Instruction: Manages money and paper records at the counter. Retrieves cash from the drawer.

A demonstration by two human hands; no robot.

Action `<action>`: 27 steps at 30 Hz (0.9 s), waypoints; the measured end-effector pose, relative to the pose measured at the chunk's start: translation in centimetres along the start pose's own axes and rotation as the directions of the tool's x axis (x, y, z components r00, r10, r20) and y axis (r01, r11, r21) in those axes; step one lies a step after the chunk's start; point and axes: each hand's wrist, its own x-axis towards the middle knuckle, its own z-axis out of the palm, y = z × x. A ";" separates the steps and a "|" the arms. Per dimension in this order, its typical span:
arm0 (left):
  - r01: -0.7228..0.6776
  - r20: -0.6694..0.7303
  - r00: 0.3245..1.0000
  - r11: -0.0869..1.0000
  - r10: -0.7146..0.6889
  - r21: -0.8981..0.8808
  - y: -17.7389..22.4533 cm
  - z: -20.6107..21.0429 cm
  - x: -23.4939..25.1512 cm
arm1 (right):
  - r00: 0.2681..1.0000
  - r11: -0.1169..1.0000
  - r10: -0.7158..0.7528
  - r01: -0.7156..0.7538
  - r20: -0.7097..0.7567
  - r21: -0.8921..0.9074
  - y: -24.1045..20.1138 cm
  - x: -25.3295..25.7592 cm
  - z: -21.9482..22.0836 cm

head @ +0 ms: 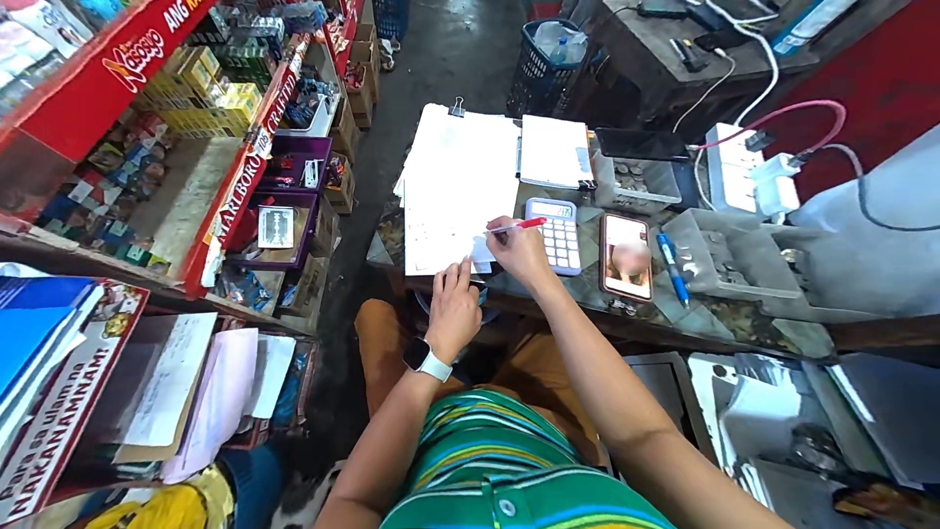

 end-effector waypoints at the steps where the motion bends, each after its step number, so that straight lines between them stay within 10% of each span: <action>1: -0.003 -0.006 1.000 1.000 0.003 0.017 0.2 0.1 0.0 | 1.000 0.999 -0.007 0.008 -0.020 0.047 0.3 -0.4 -0.1; 5: 0.026 0.046 0.999 0.998 -0.029 0.065 1.3 -0.1 0.2 | 0.995 0.964 0.089 -0.095 0.035 0.248 1.0 -1.7 -0.4; 17: 0.028 0.055 0.998 0.993 -0.034 0.113 1.3 0.3 0.2 | 0.929 0.987 0.085 -0.128 0.359 0.097 0.9 2.9 -0.8; 27: 0.016 0.067 0.997 0.994 -0.024 0.108 1.2 0.2 0.2 | 0.966 0.993 0.111 -0.116 0.233 0.007 1.7 3.0 -0.8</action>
